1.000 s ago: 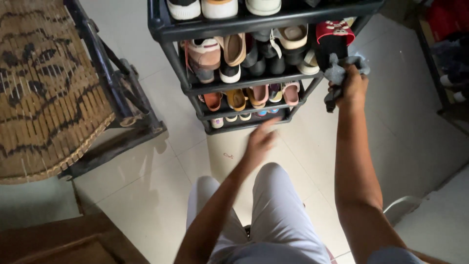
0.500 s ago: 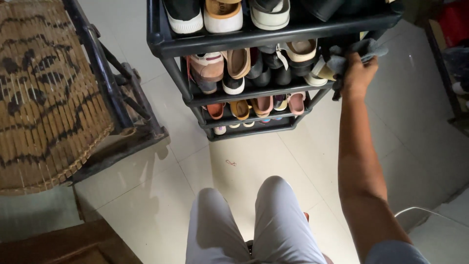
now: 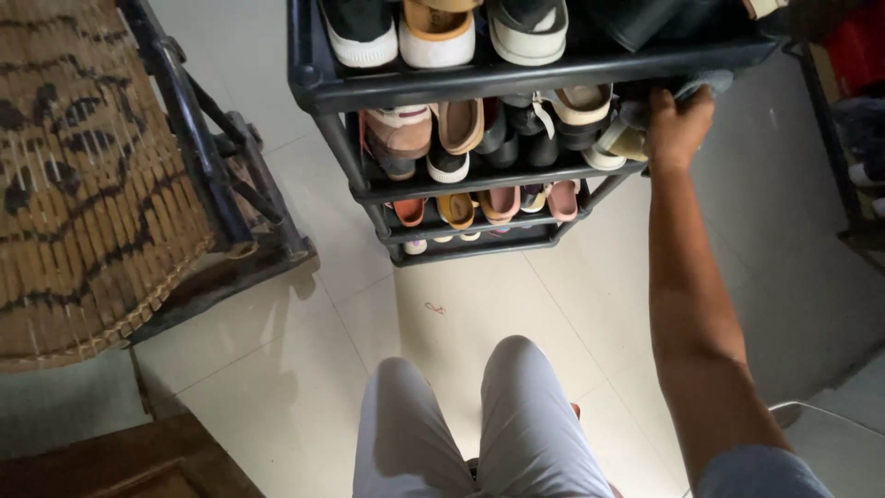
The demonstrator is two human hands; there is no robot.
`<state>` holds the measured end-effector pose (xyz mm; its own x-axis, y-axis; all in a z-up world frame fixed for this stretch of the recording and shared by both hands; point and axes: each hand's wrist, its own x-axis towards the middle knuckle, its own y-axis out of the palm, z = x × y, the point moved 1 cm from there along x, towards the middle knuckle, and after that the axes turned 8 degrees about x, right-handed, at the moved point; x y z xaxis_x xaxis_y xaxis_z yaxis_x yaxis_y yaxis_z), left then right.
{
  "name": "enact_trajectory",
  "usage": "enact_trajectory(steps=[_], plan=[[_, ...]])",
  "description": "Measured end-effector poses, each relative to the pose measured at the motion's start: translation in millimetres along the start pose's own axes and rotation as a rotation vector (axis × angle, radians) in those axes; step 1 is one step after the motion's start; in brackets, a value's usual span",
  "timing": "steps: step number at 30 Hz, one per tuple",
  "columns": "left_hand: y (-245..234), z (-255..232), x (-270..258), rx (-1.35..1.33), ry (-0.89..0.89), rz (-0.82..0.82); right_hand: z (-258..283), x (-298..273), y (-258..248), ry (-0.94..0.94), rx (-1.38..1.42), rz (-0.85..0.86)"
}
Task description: The person kneels by a shoe rack and wipes several pairs of shoes with a cloth. They clean the upper and sole of a black slip-on shoe, then wipe other shoes on the rack, including sneakers and sandals, before returning the cleaned slip-on to the rack.
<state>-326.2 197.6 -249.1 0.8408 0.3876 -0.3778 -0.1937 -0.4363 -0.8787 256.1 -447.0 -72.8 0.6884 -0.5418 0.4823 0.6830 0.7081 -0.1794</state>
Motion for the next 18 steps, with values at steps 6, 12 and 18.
enact_trajectory(steps=[6,12,18], plan=[[-67.5,-155.4,100.2,-0.048,0.310,-0.217,6.7,24.9,1.4,0.060,-0.311,0.145],[-190.8,-386.5,123.2,-0.415,0.932,-0.779,77.5,15.0,-14.1,0.164,-1.050,0.632],[-247.4,-486.5,117.3,-0.542,1.136,-0.978,150.8,-11.5,-34.2,-0.023,-0.966,0.654]])
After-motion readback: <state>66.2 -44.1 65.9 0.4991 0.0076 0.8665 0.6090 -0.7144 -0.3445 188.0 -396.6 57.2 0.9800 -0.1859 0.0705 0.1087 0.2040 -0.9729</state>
